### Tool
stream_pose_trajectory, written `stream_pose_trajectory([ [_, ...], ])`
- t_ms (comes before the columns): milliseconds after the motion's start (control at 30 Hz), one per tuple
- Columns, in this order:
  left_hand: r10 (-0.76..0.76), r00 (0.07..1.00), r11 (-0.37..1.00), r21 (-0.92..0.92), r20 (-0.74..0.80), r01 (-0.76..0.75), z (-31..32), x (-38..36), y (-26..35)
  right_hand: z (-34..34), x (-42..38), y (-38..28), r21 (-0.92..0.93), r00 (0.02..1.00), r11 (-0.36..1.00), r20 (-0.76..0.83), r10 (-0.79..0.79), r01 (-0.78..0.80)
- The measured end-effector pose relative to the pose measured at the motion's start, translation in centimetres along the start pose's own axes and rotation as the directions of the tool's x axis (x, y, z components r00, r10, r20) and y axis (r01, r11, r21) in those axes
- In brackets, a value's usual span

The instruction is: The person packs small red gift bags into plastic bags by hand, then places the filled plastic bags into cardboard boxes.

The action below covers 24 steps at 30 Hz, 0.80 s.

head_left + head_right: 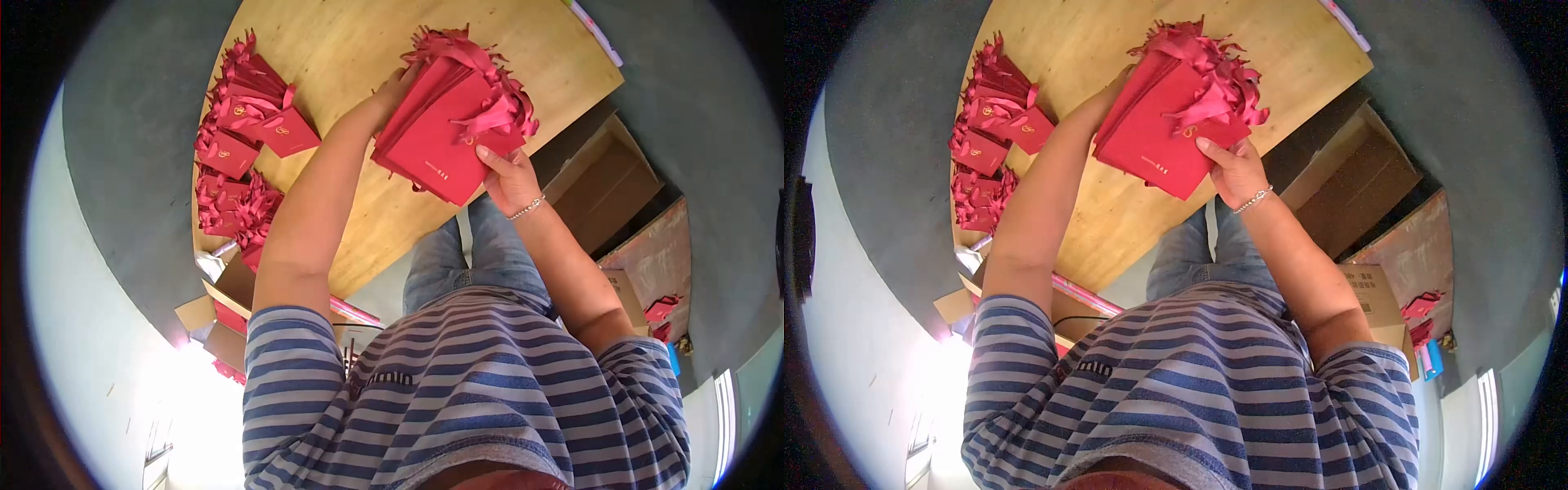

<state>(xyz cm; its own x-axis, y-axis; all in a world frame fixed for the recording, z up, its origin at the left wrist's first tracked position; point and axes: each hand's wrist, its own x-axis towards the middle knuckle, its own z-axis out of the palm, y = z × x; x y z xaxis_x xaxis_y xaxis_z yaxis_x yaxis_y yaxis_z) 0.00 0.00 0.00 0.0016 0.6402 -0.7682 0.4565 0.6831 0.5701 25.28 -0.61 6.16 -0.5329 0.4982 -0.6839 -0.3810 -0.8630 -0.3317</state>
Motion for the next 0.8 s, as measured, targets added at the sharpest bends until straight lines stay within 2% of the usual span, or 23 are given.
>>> stream_pose_trajectory([
  [33, 0.007, 0.994, 0.936, -0.351, 0.109, 0.032, -1.2, -2.2, 3.6, -0.1, 0.6, -0.4, 0.009, 0.999, 0.999, -0.018, -0.045, 0.046],
  [67, 0.057, 0.975, 0.754, -0.65, 0.213, 0.097, -1.9, -3.1, 5.3, -0.2, 1.0, -0.7, 0.02, 0.995, 0.996, -0.037, -0.09, 0.09],
  [200, -0.054, 0.938, 0.799, -0.548, 0.341, 0.245, -4.2, -4.2, 3.8, -0.1, 0.2, 0.6, 0.025, 0.994, 0.998, -0.097, -0.056, 0.058],
  [267, -0.002, 1.0, 0.966, -0.258, 0.029, 0.009, -4.4, -5.0, 4.6, 0.0, 0.3, 1.9, -0.001, 0.991, 0.998, -0.113, -0.065, 0.065],
  [300, 0.011, 0.998, 0.993, -0.118, -0.062, -0.018, -4.3, -6.0, 6.5, 0.1, 0.8, 1.9, 0.002, 0.992, 0.998, -0.105, -0.066, 0.066],
  [367, 0.086, 0.996, 0.989, 0.115, 0.019, -0.088, -2.5, -6.3, 8.7, 0.3, 0.8, 1.9, -0.003, 0.989, 0.994, -0.101, -0.111, 0.111],
  [433, 0.063, 0.998, 0.996, 0.059, 0.001, -0.063, 0.5, -4.9, 6.8, 0.2, 0.2, 1.7, -0.012, 0.983, 0.99, -0.119, -0.139, 0.138],
  [500, 0.15, 0.984, 0.979, 0.155, -0.095, -0.134, 1.3, -3.5, 5.0, 0.4, 0.2, 1.8, -0.156, 0.971, 0.98, -0.183, -0.155, 0.127],
  [533, 0.158, 0.983, 0.977, 0.162, -0.092, -0.142, 0.9, -3.0, 4.9, 0.7, 0.5, 1.8, -0.259, 0.953, 0.963, -0.264, -0.146, 0.076],
  [600, 0.204, 0.977, 0.979, 0.014, -0.059, -0.204, 0.3, -2.7, 4.2, 1.0, 1.2, 1.8, -0.406, 0.929, 0.912, -0.311, -0.2, 0.061],
  [633, 0.213, 0.976, 0.977, 0.0, -0.055, -0.213, 0.1, -2.6, 4.0, 1.2, 1.2, 0.9, -0.55, 0.953, 0.835, -0.235, -0.193, 0.033],
  [667, 0.214, 0.975, 0.977, 0.01, -0.06, -0.214, 0.1, -2.4, 4.1, 0.6, 1.1, 0.8, -0.546, 0.954, 0.837, -0.227, -0.196, 0.041],
  [733, 0.215, 0.976, 0.974, -0.083, 0.03, -0.211, -0.3, -2.4, 4.4, 0.1, 0.8, 1.1, -0.747, 0.925, 0.663, -0.209, -0.317, 0.058],
  [767, 0.215, 0.976, 0.974, -0.083, 0.033, -0.211, -0.3, -2.4, 4.5, -0.3, 0.2, 1.3, -0.746, 0.925, 0.663, -0.211, -0.317, 0.057],
  [800, 0.217, 0.976, 0.972, -0.098, 0.033, -0.213, -0.3, -2.4, 4.9, 0.3, -1.2, 1.2, -0.756, 0.88, 0.652, -0.347, -0.325, -0.058],
])
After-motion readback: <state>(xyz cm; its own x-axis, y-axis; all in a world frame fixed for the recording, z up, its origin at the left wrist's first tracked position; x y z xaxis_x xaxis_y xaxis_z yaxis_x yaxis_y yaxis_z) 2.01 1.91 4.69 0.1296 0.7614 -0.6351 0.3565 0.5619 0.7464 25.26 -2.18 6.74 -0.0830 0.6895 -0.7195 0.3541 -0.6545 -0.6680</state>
